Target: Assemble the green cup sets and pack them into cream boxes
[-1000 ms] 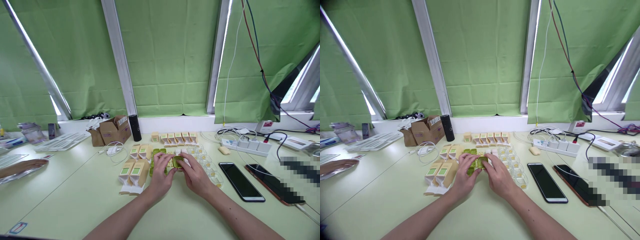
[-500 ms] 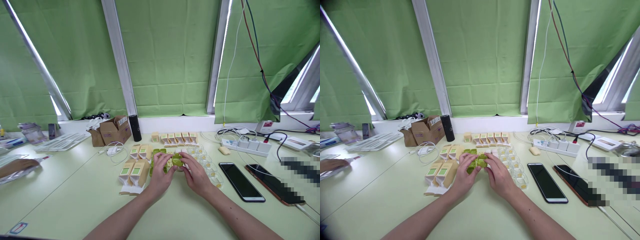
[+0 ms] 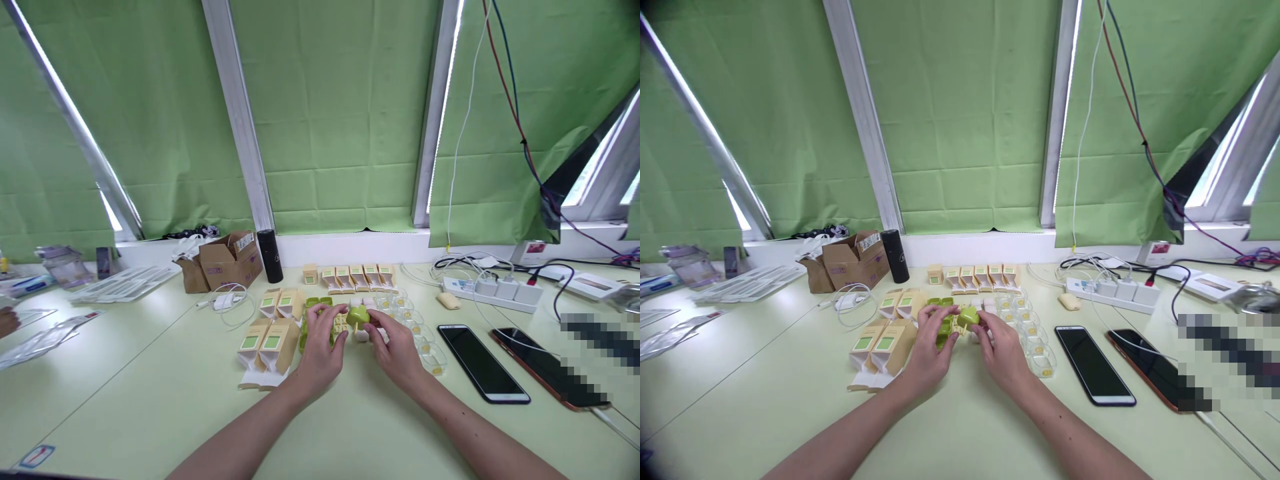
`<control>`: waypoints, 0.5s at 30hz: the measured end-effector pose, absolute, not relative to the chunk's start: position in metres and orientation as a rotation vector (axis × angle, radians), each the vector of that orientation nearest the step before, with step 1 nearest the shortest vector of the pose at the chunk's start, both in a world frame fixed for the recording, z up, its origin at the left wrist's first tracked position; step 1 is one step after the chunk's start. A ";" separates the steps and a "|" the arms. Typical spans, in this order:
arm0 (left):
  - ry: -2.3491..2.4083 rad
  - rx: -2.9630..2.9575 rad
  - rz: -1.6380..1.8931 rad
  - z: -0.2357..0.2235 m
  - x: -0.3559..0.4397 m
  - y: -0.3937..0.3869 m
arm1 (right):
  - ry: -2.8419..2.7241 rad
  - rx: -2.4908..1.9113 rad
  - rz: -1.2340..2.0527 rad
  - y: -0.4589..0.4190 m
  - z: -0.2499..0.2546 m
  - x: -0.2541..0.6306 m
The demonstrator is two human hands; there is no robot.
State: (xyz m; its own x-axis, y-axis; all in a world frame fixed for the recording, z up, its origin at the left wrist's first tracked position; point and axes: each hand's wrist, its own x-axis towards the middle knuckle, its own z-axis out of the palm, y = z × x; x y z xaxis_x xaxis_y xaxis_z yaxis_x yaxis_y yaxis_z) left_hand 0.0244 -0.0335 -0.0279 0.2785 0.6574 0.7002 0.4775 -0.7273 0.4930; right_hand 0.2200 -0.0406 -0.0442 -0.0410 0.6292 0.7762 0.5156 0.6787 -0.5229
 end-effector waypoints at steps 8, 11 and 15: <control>1.046 2.557 1.484 -0.029 0.025 -0.031 | -1.687 -0.949 0.295 -0.046 -0.041 0.216; 1.063 2.558 1.497 -0.028 0.025 -0.031 | -1.704 -0.948 0.341 -0.048 -0.041 0.214; 1.065 2.530 1.503 -0.028 0.025 -0.032 | -1.728 -0.951 0.320 -0.048 -0.041 0.213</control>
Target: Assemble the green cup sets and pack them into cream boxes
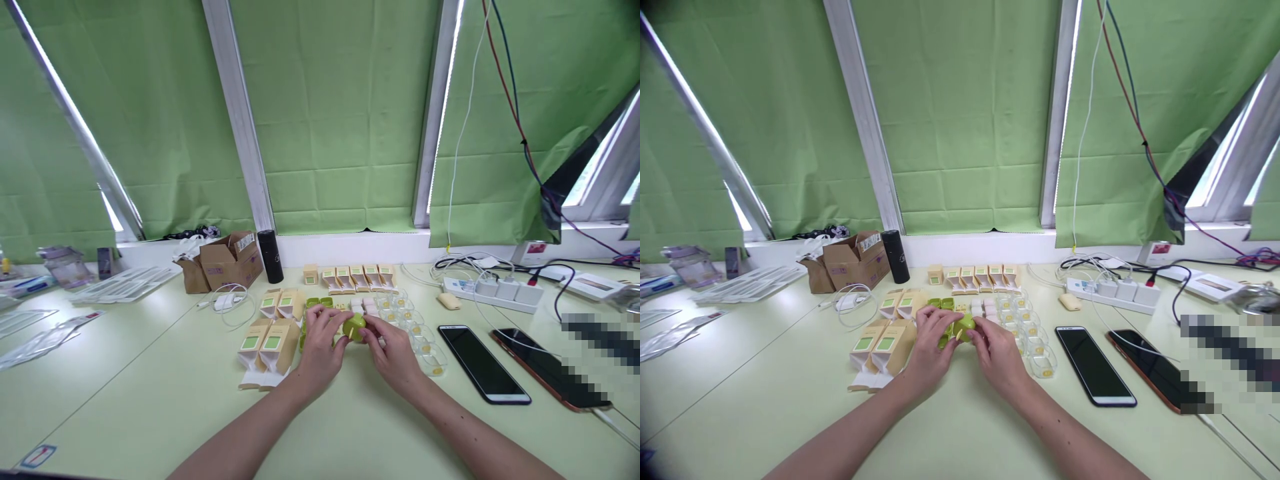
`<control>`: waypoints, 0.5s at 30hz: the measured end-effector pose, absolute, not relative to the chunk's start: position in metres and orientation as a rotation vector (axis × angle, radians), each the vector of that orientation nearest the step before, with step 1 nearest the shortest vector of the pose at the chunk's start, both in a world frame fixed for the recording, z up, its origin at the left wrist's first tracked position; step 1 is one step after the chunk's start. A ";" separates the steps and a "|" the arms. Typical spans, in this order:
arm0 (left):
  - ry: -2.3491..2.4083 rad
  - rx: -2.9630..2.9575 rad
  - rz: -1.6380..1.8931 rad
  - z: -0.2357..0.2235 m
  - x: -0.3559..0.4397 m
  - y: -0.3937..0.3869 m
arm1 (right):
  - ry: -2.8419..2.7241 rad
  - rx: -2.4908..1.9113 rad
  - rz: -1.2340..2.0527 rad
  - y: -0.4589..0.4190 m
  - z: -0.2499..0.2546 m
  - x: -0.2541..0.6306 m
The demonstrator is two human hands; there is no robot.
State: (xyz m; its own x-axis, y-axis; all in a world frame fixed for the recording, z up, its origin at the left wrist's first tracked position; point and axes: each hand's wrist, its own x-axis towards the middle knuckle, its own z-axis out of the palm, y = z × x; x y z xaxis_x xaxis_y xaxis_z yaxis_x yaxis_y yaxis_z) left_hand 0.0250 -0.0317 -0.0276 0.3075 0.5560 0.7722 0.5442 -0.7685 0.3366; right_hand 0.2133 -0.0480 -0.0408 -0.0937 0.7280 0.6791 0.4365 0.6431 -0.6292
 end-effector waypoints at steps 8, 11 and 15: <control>1.106 2.249 1.487 -0.026 0.026 -0.030 | -1.769 -1.012 0.154 -0.049 -0.037 0.219; 1.147 2.090 1.470 -0.023 0.026 -0.028 | -1.734 -1.032 0.111 -0.048 -0.036 0.222; 1.166 1.940 1.461 -0.019 0.027 -0.028 | -1.683 -1.062 0.027 -0.044 -0.034 0.229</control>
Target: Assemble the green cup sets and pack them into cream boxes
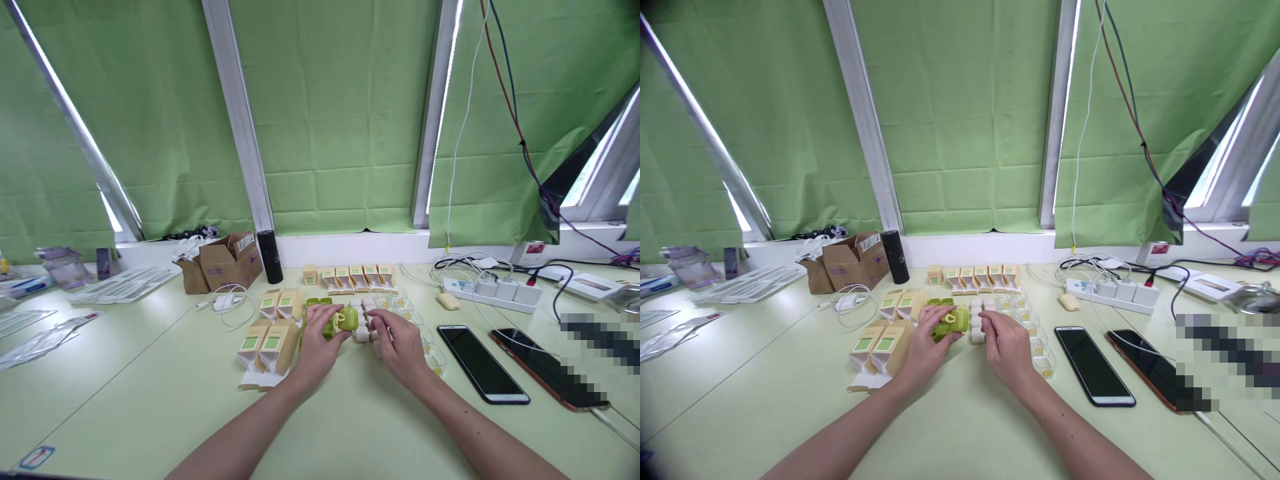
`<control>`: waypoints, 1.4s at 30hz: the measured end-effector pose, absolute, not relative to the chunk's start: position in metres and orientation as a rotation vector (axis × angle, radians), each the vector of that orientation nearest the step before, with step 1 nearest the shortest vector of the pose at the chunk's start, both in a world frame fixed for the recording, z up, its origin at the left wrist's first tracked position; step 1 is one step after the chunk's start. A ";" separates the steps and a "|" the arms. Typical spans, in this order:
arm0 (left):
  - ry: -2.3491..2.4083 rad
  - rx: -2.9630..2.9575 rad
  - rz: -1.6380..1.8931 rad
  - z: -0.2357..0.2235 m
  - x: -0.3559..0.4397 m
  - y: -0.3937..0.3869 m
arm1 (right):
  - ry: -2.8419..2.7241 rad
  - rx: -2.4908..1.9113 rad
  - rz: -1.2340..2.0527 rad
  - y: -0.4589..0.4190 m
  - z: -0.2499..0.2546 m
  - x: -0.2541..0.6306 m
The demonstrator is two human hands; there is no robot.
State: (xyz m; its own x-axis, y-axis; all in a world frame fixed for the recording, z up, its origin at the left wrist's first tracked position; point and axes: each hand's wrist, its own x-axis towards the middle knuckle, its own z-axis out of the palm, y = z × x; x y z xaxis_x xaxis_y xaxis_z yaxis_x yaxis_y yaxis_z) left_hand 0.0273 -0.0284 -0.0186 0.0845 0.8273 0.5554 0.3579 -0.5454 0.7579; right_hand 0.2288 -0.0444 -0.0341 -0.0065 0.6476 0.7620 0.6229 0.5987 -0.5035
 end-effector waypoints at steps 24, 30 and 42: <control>0.596 1.140 1.338 -0.024 0.024 -0.014 | -2.485 -1.338 -0.367 -0.046 -0.002 0.255; 0.580 1.178 1.325 -0.024 0.022 -0.014 | -2.515 -1.345 -0.359 -0.046 -0.005 0.255; 0.633 1.190 1.347 -0.022 0.021 -0.014 | -2.506 -1.307 -0.297 -0.049 -0.002 0.252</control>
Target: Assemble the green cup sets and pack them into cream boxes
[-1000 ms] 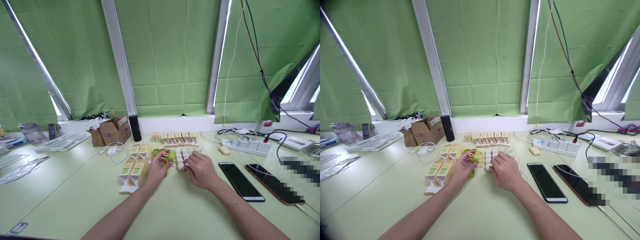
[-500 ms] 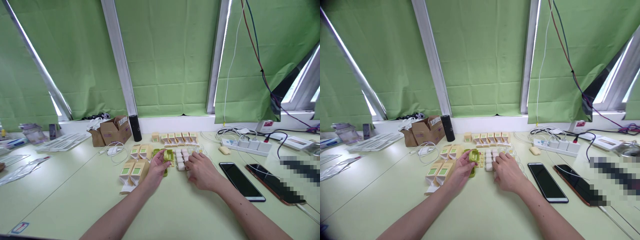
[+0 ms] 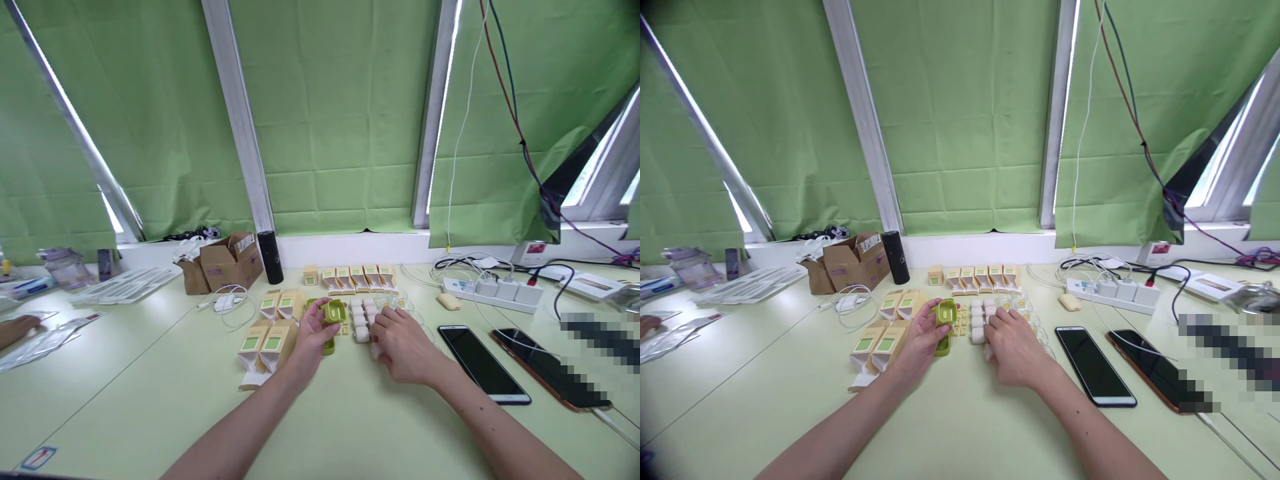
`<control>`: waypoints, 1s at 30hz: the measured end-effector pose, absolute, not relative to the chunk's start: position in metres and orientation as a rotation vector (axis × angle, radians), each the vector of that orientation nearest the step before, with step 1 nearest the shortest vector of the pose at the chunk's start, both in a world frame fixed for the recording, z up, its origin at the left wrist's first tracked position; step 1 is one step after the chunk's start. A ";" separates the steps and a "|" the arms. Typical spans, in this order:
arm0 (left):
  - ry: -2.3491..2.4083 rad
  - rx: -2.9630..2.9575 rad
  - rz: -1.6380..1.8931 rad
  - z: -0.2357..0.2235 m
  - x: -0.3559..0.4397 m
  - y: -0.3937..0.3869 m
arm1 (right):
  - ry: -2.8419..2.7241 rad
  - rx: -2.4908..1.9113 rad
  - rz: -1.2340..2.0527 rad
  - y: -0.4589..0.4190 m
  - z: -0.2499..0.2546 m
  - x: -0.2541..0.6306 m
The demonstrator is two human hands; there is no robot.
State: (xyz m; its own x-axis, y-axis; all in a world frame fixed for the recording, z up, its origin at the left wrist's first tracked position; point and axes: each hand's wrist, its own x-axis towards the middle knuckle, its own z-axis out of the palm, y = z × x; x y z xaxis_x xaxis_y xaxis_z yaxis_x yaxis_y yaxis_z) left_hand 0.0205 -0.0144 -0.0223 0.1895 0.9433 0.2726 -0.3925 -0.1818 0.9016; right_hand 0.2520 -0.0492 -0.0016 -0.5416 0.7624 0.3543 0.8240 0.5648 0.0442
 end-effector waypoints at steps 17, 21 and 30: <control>0.893 1.659 1.382 -0.022 0.019 -0.013 | -1.125 -0.662 1.267 -0.039 -0.028 0.217; 0.977 1.725 1.389 -0.023 0.018 -0.012 | -0.977 -0.600 1.380 -0.040 -0.029 0.213; 1.023 1.741 1.372 -0.020 0.020 -0.014 | -0.909 -0.624 1.423 -0.040 -0.030 0.215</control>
